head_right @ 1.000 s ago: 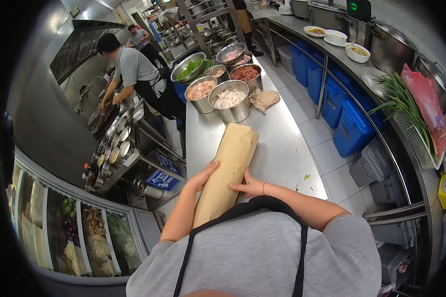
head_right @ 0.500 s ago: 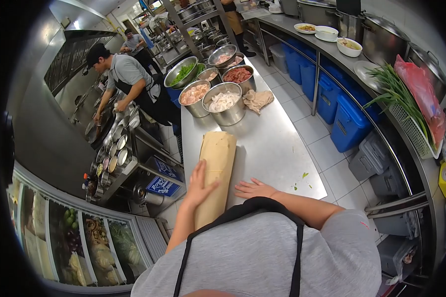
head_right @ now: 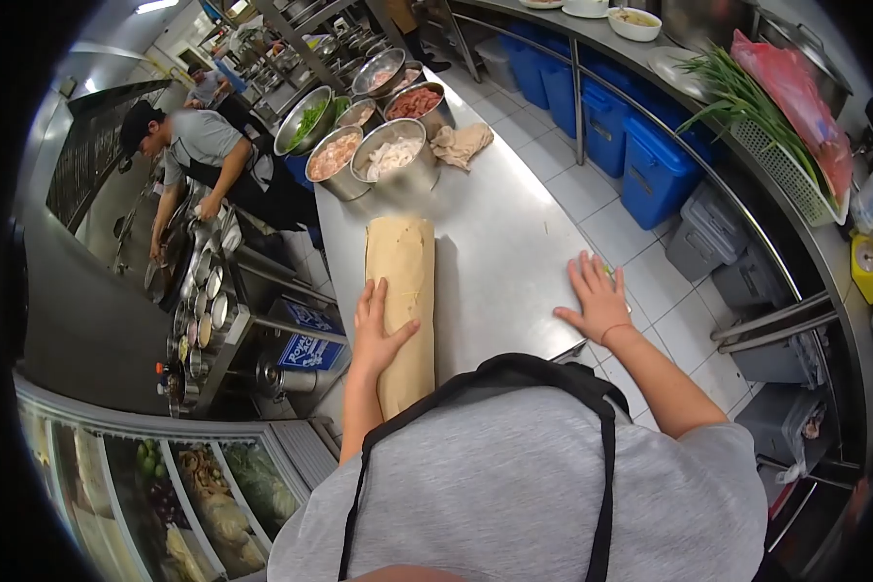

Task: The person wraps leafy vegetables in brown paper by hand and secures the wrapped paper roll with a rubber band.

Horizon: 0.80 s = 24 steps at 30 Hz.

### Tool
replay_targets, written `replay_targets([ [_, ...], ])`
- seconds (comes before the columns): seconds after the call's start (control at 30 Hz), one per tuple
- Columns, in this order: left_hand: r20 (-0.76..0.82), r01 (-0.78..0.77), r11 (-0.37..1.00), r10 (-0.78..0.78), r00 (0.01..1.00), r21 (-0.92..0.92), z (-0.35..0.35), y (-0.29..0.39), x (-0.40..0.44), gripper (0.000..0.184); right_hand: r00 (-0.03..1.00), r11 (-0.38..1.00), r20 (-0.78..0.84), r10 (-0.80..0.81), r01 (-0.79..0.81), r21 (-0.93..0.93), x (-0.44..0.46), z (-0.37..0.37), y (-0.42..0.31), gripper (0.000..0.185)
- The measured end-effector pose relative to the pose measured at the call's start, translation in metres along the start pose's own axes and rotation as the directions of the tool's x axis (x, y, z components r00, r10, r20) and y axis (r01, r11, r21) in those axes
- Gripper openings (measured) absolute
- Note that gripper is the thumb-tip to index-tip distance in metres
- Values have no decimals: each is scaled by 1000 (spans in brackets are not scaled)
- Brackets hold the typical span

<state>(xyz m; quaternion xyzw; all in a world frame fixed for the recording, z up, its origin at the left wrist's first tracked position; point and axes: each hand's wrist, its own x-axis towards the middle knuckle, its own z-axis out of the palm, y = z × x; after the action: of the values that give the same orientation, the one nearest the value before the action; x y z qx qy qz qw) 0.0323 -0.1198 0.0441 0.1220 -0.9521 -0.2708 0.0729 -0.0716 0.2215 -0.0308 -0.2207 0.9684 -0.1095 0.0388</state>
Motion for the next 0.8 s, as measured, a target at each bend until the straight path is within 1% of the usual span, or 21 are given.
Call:
replay_targets([
  [0.03,-4,1,1000,-1,1000,27,1,2,0,88,996,997,-43,-83,83,3,2,1,-6,85],
  [0.07,-17,-6,1000,6,1000,20,3,4,0,88,985,984,-37,-166,168,55,5,3,-18,87],
  [0.1,-17,-1,999,1,1000,36,4,4,0,88,969,968,-1,-246,246,57,9,12,-31,88],
  [0.13,-17,6,998,-5,1000,56,4,5,1,88,942,938,18,-334,331,99,15,24,-46,86],
  [0.17,-30,3,998,-2,1000,56,4,5,0,88,910,906,73,-408,393,159,20,31,-63,81],
  [0.2,-30,1,998,1,1000,66,4,6,0,88,908,903,64,-414,401,153,32,37,-76,81],
  [0.27,-41,1,997,2,999,82,4,7,0,87,851,854,87,-518,509,107,55,52,-98,77],
  [0.3,-45,-4,997,8,999,77,4,6,0,87,846,848,82,-527,518,107,72,58,-102,77],
  [0.37,-55,-2,997,6,998,75,3,3,0,87,959,959,16,-284,284,25,114,57,-103,74],
  [0.43,-56,-3,999,5,998,36,2,1,0,87,992,991,-3,-123,123,47,140,41,-94,74],
  [0.47,-61,0,999,2,998,39,2,1,-1,87,992,991,-5,-128,128,49,145,36,-88,74],
  [0.53,-50,13,1000,-12,999,9,2,0,0,85,998,998,-31,54,-54,16,148,27,-65,75],
  [0.6,-47,17,1000,-16,999,11,0,1,1,85,991,992,-51,127,-126,28,131,25,-39,75],
  [0.67,-45,18,1000,-18,999,3,0,1,1,85,985,985,-34,170,-169,43,91,16,-15,74],
  [0.73,-42,22,1000,-23,999,-18,0,0,2,84,969,969,12,246,-246,6,44,7,9,73],
  [0.8,-49,15,1000,-15,999,-14,0,-2,3,85,902,902,56,429,-431,32,7,2,38,71],
])
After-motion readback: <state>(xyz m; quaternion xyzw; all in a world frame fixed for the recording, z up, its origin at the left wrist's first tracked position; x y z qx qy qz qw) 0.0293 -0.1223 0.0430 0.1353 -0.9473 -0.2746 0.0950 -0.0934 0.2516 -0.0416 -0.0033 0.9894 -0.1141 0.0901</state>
